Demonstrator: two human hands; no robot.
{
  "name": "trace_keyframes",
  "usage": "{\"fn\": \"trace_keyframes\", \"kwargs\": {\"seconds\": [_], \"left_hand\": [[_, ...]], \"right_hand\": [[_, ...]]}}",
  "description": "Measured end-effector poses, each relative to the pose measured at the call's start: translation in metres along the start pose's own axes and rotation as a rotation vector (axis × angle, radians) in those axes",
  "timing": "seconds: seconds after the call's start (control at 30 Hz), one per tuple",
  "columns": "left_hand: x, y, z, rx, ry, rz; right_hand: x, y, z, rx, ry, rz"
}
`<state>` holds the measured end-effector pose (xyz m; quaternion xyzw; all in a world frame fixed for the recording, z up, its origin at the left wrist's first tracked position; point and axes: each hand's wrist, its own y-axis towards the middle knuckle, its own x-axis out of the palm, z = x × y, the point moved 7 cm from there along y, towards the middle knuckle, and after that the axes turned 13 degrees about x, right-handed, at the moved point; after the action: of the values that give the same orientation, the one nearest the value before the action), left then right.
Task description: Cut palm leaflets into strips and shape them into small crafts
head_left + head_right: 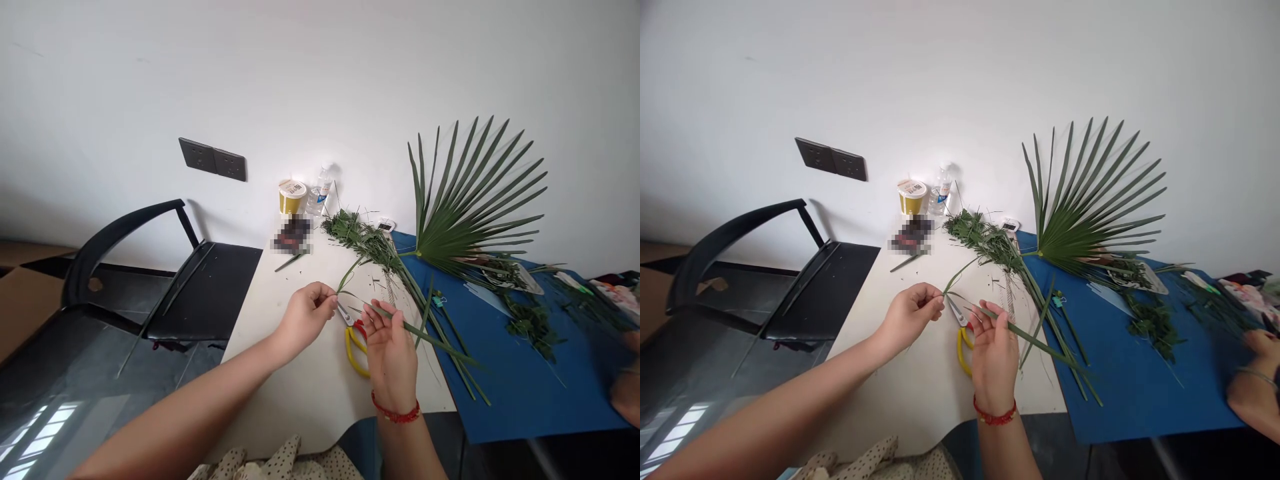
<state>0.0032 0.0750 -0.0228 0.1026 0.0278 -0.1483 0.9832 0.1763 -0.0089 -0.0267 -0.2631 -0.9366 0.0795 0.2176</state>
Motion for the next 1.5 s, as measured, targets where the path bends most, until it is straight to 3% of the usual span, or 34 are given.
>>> {"fn": "trace_keyframes", "kwargs": {"seconds": [0.3, 0.4, 0.47, 0.53, 0.6, 0.73, 0.83, 0.93, 1.03, 1.3, 1.5], "left_hand": [[-0.005, 0.004, -0.009, -0.052, -0.098, 0.096], [-0.007, 0.006, -0.013, -0.033, -0.061, 0.090], [-0.007, 0.007, -0.016, -0.020, -0.034, 0.081], [-0.007, 0.007, -0.017, -0.008, -0.012, 0.071], [-0.006, 0.007, -0.017, 0.003, 0.006, 0.059], [-0.002, 0.006, -0.014, 0.028, 0.016, 0.023], [0.002, 0.005, -0.011, 0.037, 0.002, -0.016], [0.004, 0.004, -0.011, 0.027, -0.003, -0.027], [-0.002, 0.007, -0.015, 0.000, 0.004, 0.012], [-0.026, 0.020, -0.027, -0.084, 0.002, 0.131], [-0.029, 0.022, -0.027, -0.108, -0.013, 0.140]], "right_hand": [[0.000, -0.021, 0.013, -0.051, -0.029, -0.044], [0.006, -0.020, 0.016, 0.127, 0.022, -0.111], [0.017, -0.024, 0.017, 0.285, 0.041, -0.231], [0.029, -0.034, 0.012, 0.332, -0.011, -0.361], [0.033, -0.040, -0.003, 0.166, -0.153, -0.369], [0.032, -0.039, -0.041, -0.503, -0.670, -0.077], [0.041, -0.021, -0.037, -0.762, -1.116, 0.016], [0.036, 0.002, -0.023, -0.754, -1.415, 0.093], [0.019, 0.012, -0.017, -0.673, -1.549, 0.138], [-0.038, 0.004, -0.038, -0.696, -1.565, 0.043], [-0.078, -0.006, -0.049, -0.796, -1.615, 0.019]]}}
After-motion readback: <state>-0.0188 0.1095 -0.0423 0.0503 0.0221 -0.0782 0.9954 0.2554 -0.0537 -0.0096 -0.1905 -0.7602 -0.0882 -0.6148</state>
